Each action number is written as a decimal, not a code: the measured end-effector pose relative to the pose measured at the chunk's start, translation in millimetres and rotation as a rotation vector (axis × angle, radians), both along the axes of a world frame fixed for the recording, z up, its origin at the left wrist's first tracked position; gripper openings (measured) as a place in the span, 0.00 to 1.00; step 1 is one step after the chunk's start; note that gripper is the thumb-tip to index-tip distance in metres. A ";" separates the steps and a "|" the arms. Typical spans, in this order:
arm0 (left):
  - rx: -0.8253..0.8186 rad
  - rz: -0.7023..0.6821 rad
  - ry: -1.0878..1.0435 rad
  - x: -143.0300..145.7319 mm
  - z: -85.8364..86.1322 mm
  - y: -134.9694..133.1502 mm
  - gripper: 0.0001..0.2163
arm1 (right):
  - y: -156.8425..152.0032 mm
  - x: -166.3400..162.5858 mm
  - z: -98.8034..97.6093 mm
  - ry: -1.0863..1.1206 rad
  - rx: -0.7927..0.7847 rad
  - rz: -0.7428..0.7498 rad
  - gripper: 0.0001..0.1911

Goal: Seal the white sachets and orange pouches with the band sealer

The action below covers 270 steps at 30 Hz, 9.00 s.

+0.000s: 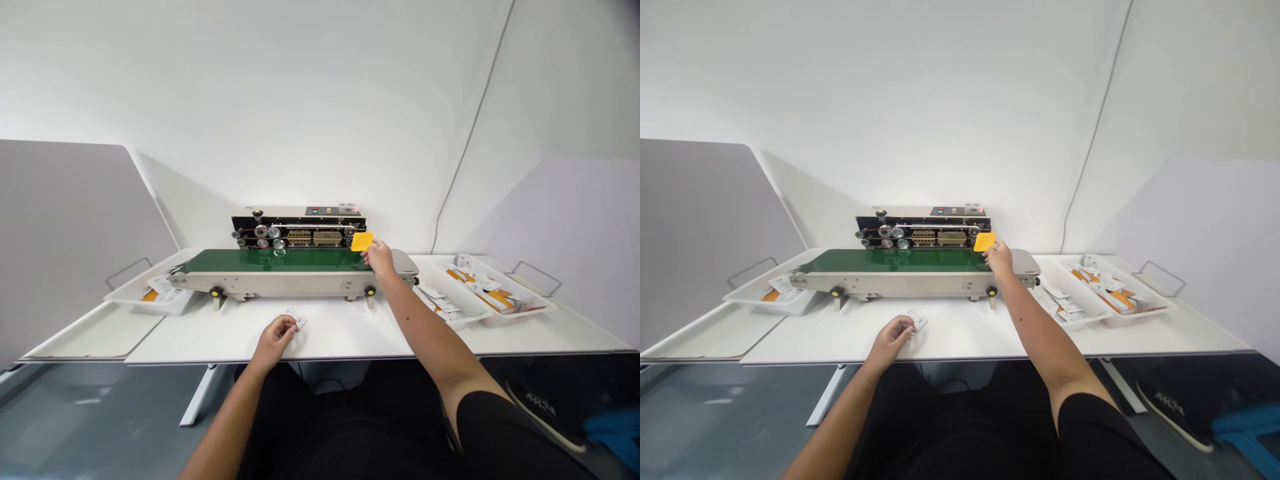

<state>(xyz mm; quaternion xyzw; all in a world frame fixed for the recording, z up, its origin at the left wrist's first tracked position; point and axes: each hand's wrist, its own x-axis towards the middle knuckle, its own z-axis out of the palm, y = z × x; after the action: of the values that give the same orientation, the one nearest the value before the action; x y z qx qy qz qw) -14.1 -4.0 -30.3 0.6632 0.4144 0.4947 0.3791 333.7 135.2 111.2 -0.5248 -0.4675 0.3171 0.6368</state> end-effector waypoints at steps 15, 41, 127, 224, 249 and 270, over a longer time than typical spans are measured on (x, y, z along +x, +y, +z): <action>0.002 -0.001 0.000 0.3 3.8 -3.3 0.11 | 30.8 -61.6 4.5 0.115 -0.222 0.239 0.18; -0.001 0.016 0.020 1.7 10.9 -6.3 0.11 | 38.3 -70.3 3.7 0.137 -0.171 0.193 0.29; 0.000 0.239 -0.084 -4.1 -12.4 9.5 0.17 | -82.9 -154.2 -144.3 -0.212 0.126 0.614 0.12; -0.023 0.172 -0.051 -3.9 8.6 -1.2 0.16 | -98.6 -171.4 -153.9 0.010 0.068 0.567 0.17; 0.006 0.090 -0.046 -5.7 -6.2 7.3 0.11 | -72.6 -113.7 -89.5 0.277 0.072 0.521 0.24; 0.069 0.091 0.059 -5.4 2.9 1.1 0.07 | 40.0 41.2 2.0 0.039 0.043 -0.099 0.17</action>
<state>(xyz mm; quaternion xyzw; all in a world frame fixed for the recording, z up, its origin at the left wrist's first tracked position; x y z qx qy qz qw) -19.4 -2.8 -27.4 0.6706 0.4377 0.5057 0.3210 374.9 175.2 113.2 -0.5270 -0.4352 0.2855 0.6719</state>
